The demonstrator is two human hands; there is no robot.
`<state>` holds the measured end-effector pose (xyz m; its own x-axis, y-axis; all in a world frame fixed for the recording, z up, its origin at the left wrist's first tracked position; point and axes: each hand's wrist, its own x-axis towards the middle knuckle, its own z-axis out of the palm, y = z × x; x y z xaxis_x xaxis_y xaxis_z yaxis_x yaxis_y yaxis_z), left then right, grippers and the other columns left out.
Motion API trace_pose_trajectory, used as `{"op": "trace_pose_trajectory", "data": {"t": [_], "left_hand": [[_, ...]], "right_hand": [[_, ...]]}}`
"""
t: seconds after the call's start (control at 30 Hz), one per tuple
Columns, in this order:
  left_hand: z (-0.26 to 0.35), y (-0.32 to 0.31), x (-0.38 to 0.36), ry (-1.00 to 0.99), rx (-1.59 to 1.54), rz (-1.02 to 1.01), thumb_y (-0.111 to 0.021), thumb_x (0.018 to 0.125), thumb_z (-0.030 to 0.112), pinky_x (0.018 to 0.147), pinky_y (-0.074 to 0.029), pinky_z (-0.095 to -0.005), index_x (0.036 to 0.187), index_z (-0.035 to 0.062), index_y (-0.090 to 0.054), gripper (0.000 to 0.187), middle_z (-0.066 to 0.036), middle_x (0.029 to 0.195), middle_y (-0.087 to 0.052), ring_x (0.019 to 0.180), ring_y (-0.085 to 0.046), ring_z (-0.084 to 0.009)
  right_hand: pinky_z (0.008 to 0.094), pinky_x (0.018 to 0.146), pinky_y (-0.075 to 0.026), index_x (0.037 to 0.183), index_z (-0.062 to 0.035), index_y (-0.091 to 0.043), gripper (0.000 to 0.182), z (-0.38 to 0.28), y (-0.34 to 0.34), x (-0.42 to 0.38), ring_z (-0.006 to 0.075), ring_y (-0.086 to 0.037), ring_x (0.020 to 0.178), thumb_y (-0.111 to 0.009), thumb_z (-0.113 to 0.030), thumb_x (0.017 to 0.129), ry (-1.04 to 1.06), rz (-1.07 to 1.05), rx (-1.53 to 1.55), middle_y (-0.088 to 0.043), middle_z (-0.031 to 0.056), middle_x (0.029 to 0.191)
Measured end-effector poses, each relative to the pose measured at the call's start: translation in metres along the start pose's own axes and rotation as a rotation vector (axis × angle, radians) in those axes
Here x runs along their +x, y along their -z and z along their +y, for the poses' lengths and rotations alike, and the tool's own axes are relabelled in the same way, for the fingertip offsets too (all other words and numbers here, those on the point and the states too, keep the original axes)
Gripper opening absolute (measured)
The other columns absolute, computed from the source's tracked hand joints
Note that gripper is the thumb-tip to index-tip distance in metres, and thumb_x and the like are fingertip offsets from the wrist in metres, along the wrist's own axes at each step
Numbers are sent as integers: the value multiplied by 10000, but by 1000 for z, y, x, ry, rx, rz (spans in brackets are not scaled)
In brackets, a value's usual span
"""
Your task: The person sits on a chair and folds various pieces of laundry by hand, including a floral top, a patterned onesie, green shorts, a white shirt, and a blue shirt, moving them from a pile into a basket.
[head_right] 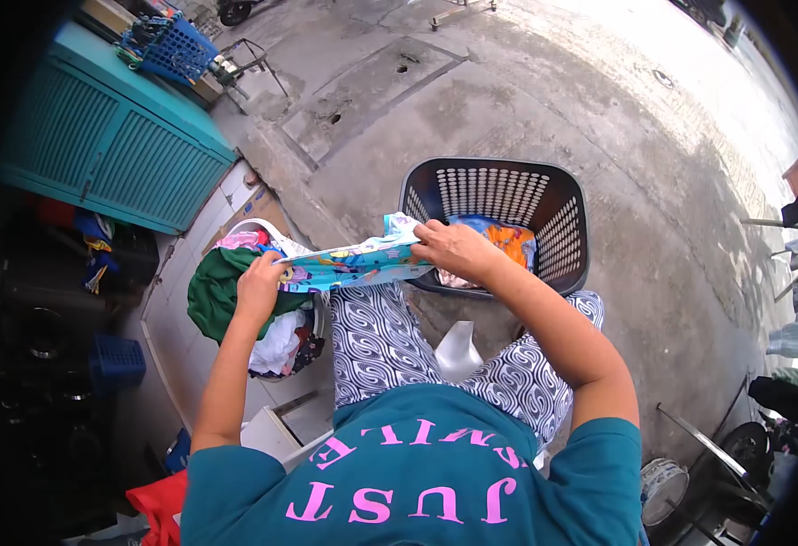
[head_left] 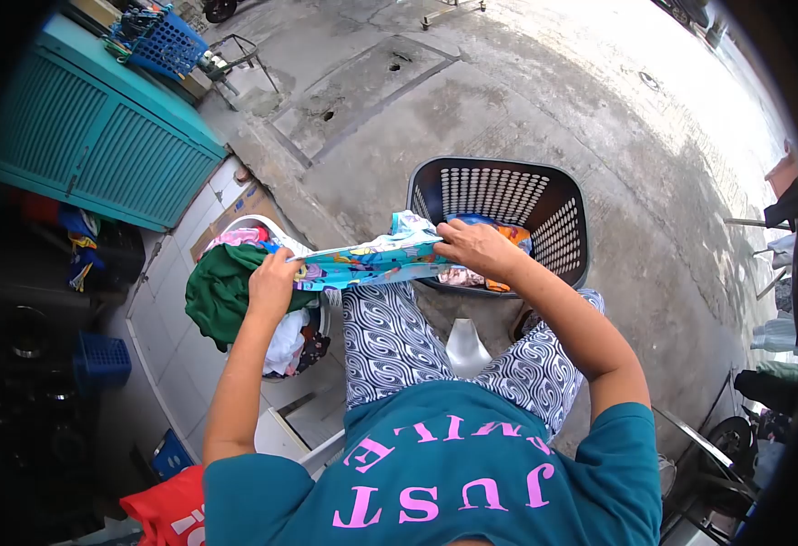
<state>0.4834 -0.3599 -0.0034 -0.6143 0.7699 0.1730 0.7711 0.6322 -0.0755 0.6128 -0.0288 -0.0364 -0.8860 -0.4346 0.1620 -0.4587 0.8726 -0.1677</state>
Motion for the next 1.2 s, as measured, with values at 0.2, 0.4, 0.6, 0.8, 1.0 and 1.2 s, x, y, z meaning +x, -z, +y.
{"op": "trace_pose_trajectory", "data": {"t": [0.2,0.4,0.6,0.8,1.0,1.2], "left_hand": [[-44,80,47,5,-67,-128,-485,764,47,661,-469,-388,810,68,-606,131,-75,855,-554,797,-582,-290],[-60,146,81,16,-438,15,-567,755,103,607,-412,-307,755,-36,-543,141,-115,802,-516,658,-511,-230],[-68,157,95,113,-556,241,-567,791,31,553,-399,-208,777,-9,-553,45,-5,793,-535,621,-500,-51],[-71,130,123,212,-981,358,-549,810,26,602,-396,-185,1007,36,-537,198,29,787,-557,674,-478,-33],[-65,104,136,491,-967,1158,-526,828,35,612,-407,-211,1064,27,-531,236,-33,799,-574,688,-513,-94],[71,54,83,598,-1391,1398,-484,858,154,722,-422,-262,1107,13,-499,286,-100,917,-560,810,-536,-166]], "right_hand": [[345,736,-466,779,-51,-601,191,68,57,19,222,-514,886,-562,-231,728,-81,65,-92,-526,77,841],[344,785,-450,880,-62,-627,259,78,149,37,235,-508,923,-599,-297,774,-161,242,-6,-531,86,910],[288,721,-474,869,-32,-601,101,75,182,33,182,-569,762,-593,-97,792,-215,399,301,-559,72,825],[240,622,-466,876,-17,-570,112,71,188,23,87,-527,771,-585,-112,818,-293,491,703,-548,27,831],[215,485,-411,796,-28,-530,118,-30,220,38,62,-503,549,-611,-85,731,-83,484,810,-534,17,660],[370,749,-466,1122,-68,-451,391,-127,217,89,274,-589,857,-608,-197,788,460,333,849,-589,126,962]]}}
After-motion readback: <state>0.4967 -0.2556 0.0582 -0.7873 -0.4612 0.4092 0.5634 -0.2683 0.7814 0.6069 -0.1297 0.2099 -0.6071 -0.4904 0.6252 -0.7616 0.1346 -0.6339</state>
